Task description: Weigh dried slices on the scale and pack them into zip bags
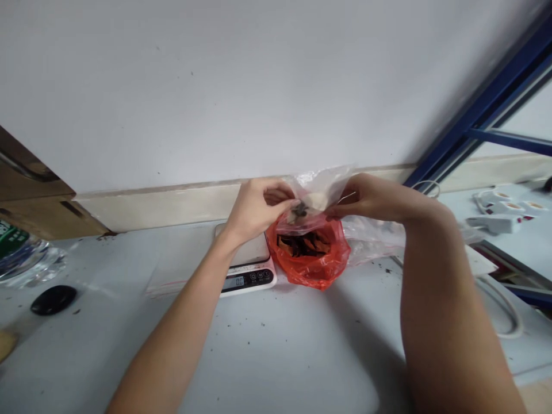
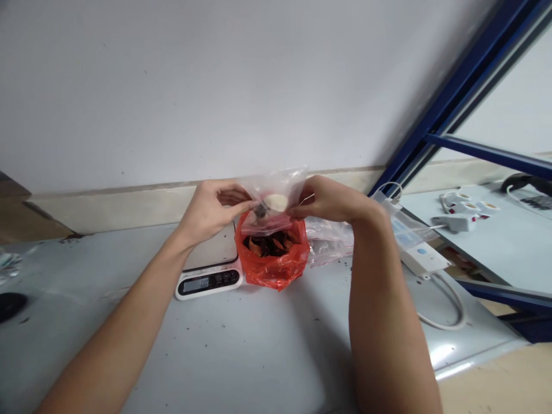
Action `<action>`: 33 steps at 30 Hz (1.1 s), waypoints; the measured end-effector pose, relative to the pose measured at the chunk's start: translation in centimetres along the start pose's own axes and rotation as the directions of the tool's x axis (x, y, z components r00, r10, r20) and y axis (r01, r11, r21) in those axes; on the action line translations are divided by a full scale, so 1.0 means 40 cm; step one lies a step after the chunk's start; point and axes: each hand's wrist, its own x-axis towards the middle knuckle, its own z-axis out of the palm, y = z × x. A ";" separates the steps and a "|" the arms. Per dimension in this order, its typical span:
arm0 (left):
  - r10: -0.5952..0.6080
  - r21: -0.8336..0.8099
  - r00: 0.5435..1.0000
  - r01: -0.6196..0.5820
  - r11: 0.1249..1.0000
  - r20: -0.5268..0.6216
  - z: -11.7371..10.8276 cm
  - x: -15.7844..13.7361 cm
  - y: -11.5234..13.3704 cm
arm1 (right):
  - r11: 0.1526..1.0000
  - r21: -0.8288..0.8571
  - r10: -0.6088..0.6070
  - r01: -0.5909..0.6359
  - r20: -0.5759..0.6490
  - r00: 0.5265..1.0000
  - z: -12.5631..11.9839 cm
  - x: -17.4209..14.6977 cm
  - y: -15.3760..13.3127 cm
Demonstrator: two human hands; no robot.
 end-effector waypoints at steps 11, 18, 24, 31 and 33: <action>0.081 0.042 0.986 -0.076 0.996 -0.143 -0.010 0.007 -0.008 | 1.000 -0.024 -0.008 0.005 -0.135 0.991 -0.023 -0.015 0.008; 0.059 0.076 0.988 -0.048 0.996 -0.140 -0.017 0.004 0.003 | 0.993 0.120 0.011 0.010 -0.173 0.985 -0.013 -0.023 0.000; 0.123 0.125 0.952 -0.091 0.988 -0.282 -0.040 0.003 0.017 | 0.977 0.202 -0.019 0.068 -0.233 0.972 0.003 -0.021 -0.021; 0.205 0.306 0.957 -0.136 0.942 -0.207 -0.055 -0.013 0.062 | 0.974 0.158 -0.129 0.165 -0.218 0.967 0.031 -0.013 -0.080; 0.192 0.258 0.960 -0.136 0.957 -0.204 -0.064 -0.015 0.065 | 0.975 0.129 -0.152 0.183 -0.222 0.963 0.040 -0.009 -0.093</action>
